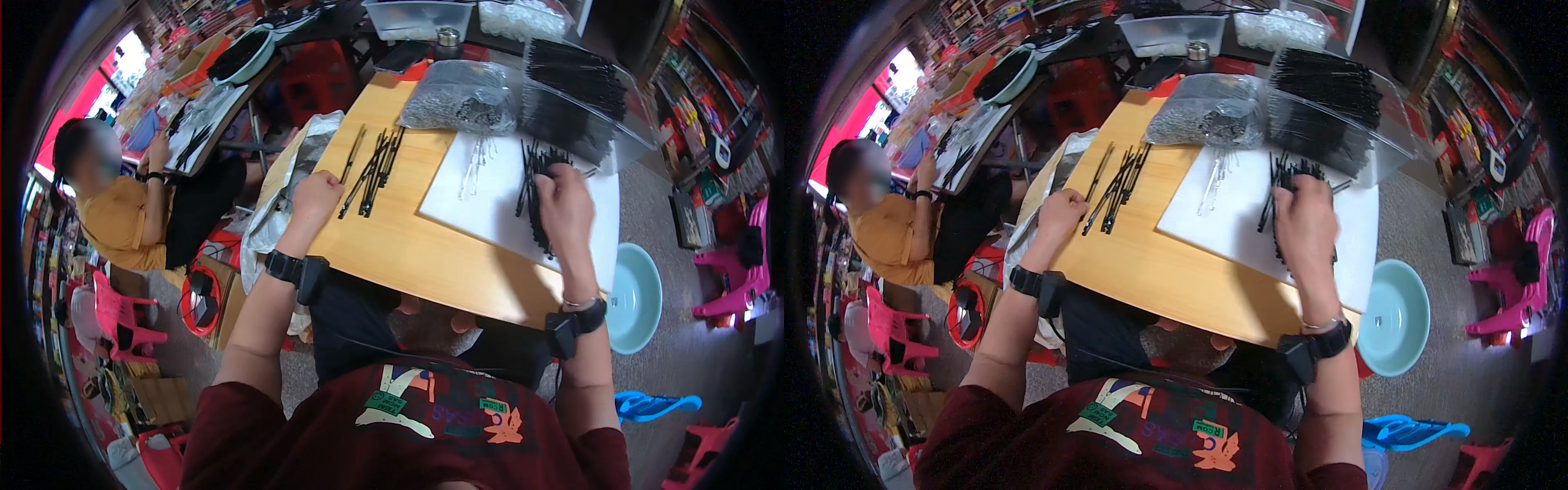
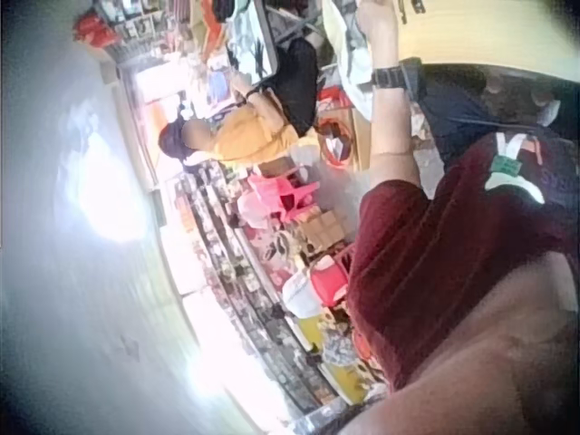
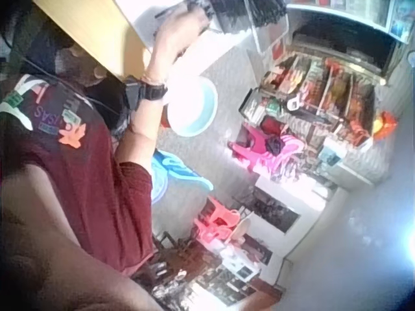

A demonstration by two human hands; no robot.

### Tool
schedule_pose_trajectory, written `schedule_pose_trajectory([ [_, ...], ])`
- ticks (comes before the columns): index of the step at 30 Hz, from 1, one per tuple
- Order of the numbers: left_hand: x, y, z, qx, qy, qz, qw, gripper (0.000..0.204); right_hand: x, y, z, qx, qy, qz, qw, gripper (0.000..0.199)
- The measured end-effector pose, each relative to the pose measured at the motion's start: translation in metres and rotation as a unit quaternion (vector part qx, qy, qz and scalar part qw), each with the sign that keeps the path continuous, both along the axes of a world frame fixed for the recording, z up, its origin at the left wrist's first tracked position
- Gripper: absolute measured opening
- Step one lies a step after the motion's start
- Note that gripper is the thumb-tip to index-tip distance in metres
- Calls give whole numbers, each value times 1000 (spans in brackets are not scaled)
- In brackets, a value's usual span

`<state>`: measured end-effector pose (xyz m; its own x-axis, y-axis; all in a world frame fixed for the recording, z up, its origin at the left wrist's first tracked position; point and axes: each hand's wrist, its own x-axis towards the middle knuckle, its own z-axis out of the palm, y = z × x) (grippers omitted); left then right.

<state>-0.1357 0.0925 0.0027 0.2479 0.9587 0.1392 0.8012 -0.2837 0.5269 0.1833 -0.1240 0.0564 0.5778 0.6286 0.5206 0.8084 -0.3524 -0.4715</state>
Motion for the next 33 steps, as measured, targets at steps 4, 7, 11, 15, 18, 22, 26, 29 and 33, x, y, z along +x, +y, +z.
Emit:
schedule_pose_trajectory([
  [4,4,-3,17,-23,115,-6,993,19,-36,33,-8,-142,61,92,984,24],
  [7,-1,-2,17,2,163,-16,987,19,-43,53,-23,-148,84,90,981,25],
  [11,-13,-1,8,39,144,-18,989,21,-36,67,-46,-112,135,87,981,24],
  [15,-32,-1,-1,43,6,35,998,18,-33,55,-36,-150,296,156,930,21],
  [18,-10,-30,22,-46,-228,14,973,14,-41,18,-16,-155,494,210,829,16],
  [22,29,-58,27,-138,-366,-96,915,14,-64,-21,-14,-136,654,237,706,11],
  [26,78,-75,21,-258,-432,-202,840,18,-65,-34,-15,-65,672,207,708,7],
  [29,107,-85,22,-311,-440,-260,801,20,-55,-29,-17,54,658,188,727,6],
  [33,142,-89,23,-361,-464,-290,755,18,-43,-15,-18,51,656,177,732,10],
])
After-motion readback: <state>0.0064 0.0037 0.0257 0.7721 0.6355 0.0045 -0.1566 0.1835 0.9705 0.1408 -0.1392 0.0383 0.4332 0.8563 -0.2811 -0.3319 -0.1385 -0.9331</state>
